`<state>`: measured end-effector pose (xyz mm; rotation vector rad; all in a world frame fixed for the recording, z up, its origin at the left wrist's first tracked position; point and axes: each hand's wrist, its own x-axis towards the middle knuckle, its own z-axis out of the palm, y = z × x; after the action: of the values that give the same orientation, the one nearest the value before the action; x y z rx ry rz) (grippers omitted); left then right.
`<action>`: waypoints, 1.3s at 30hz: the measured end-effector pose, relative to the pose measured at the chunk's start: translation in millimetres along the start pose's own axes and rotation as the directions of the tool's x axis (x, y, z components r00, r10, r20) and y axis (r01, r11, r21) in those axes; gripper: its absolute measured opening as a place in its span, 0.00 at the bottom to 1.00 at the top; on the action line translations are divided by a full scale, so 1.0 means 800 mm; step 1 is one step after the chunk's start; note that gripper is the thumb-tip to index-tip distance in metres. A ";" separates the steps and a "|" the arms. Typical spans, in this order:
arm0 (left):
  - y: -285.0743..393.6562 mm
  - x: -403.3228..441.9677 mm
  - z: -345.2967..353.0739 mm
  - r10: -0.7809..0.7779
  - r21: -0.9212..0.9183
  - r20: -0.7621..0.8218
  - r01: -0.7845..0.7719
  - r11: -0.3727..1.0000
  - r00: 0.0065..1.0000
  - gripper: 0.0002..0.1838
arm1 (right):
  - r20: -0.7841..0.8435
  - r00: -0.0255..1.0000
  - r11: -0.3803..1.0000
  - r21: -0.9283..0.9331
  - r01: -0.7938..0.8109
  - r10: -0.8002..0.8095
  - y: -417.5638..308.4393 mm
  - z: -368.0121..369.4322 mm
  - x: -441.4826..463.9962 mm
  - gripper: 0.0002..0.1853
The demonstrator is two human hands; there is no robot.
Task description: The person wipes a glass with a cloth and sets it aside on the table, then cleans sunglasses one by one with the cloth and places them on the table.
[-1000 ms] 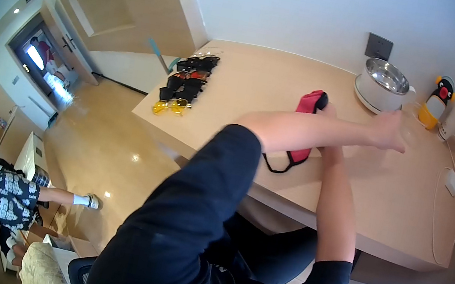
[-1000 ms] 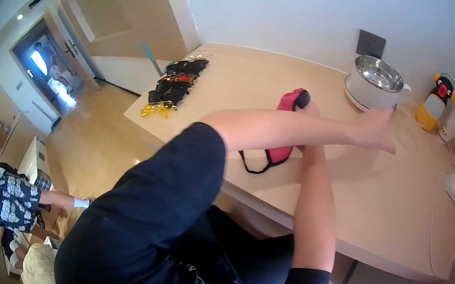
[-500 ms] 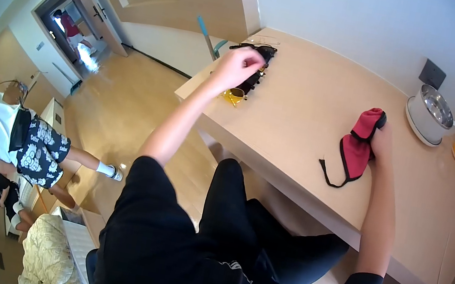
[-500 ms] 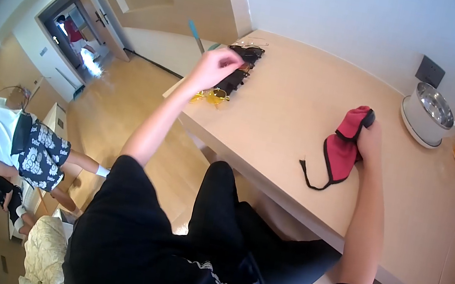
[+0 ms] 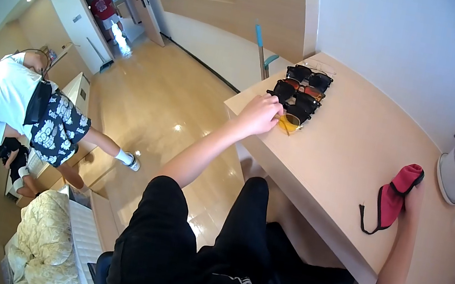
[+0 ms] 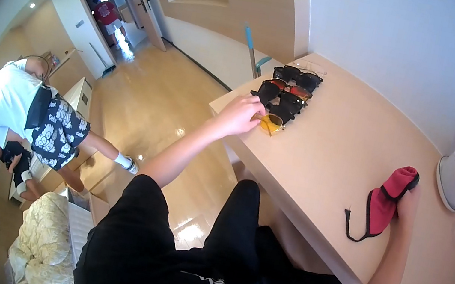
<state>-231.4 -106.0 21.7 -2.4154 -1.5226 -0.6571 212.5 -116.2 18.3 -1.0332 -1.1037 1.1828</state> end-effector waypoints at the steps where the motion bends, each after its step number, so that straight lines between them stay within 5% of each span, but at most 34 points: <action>1: -0.002 0.003 0.000 0.002 0.000 0.000 -0.002 1.000 1.000 0.06 | -0.009 1.000 1.000 -0.005 -0.004 0.004 -0.002 0.003 0.002 0.02; 5: -0.010 0.024 -0.001 -0.071 0.042 0.206 0.064 0.997 0.976 0.08 | -0.068 0.997 0.998 -0.039 -0.039 0.036 -0.007 0.011 0.011 0.02; 7: -0.028 0.036 0.009 -0.192 -0.175 0.412 0.284 0.943 0.891 0.11 | -0.023 0.999 0.999 -0.030 -0.043 0.042 0.011 0.013 0.041 0.02; 11: -0.040 0.057 0.025 -0.216 -0.081 0.436 0.278 0.957 0.873 0.11 | 0.045 0.998 0.997 -0.067 -0.034 0.037 0.030 0.012 0.080 0.02; 17: -0.014 0.105 0.036 -0.013 -0.486 0.420 0.237 0.842 0.908 0.09 | -0.013 1.000 0.995 -0.103 -0.011 0.009 0.036 0.014 0.090 0.03; 20: 0.026 0.145 0.042 0.002 -0.782 0.394 0.335 0.526 0.919 0.08 | -0.071 0.993 0.984 -0.159 0.077 -0.090 0.047 0.009 0.094 0.07; 21: 0.044 0.158 0.046 -0.054 -0.784 0.377 0.349 0.513 0.925 0.08 | -0.099 0.977 0.944 -0.291 0.154 -0.190 0.059 -0.004 0.101 0.08; 22: 0.061 0.170 0.053 -0.031 -0.828 0.289 0.267 0.494 0.957 0.07 | -0.148 0.982 0.960 -0.269 0.073 -0.116 0.047 0.004 0.086 0.10; 24: 0.098 0.196 0.074 -0.011 -0.891 0.185 0.173 0.419 0.983 0.07 | -0.174 0.977 0.978 -0.191 0.088 -0.122 0.048 -0.005 0.078 0.10; 25: 0.114 0.212 0.084 -0.018 -0.911 0.168 0.162 0.379 0.986 0.07 | -0.235 0.971 0.994 0.104 -0.019 0.043 0.046 -0.001 0.073 0.11; 26: 0.132 0.224 0.090 0.011 -0.916 0.147 0.132 0.379 0.989 0.07 | -0.164 0.984 0.991 0.130 -0.043 0.064 0.038 0.003 0.063 0.11; 29: 0.189 0.245 0.117 -0.035 -0.889 0.017 0.031 0.457 0.999 0.05 | 0.046 0.977 0.740 0.646 -0.189 0.210 -0.002 0.033 0.026 0.08; 30: 0.212 0.252 0.120 -0.002 -0.898 0.007 0.007 0.440 1.000 0.05 | -0.046 0.996 0.866 0.497 -0.046 0.079 0.004 0.029 0.028 0.09; 31: 0.234 0.255 0.120 -0.009 -0.797 -0.095 -0.071 0.600 0.995 0.04 | -0.110 0.992 0.944 0.316 0.089 -0.056 0.007 0.025 0.028 0.10; 32: 0.249 0.255 0.121 -0.004 -0.661 -0.198 -0.131 0.739 0.980 0.03 | -0.129 0.976 0.979 0.081 0.188 -0.176 0.005 0.024 0.027 0.11; 33: 0.260 0.253 0.126 0.011 -0.673 -0.200 -0.145 0.726 0.980 0.03 | -0.116 0.951 0.950 -0.160 0.267 -0.287 0.004 0.024 0.027 0.11; 36: 0.271 0.251 0.137 0.153 -0.495 -0.496 -0.423 0.759 0.855 0.06 | -0.224 0.893 0.920 -0.116 0.374 -0.391 0.010 0.029 0.038 0.12; 39: 0.259 0.239 0.146 0.048 -0.633 -0.350 -0.275 0.724 0.935 0.06 | -0.408 0.839 0.927 -0.051 0.372 -0.359 0.018 0.034 0.039 0.13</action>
<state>54.0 1.9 21.7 -2.6805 -1.0186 -1.7097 184.6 -82.9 12.0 -0.9393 -0.8904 0.6316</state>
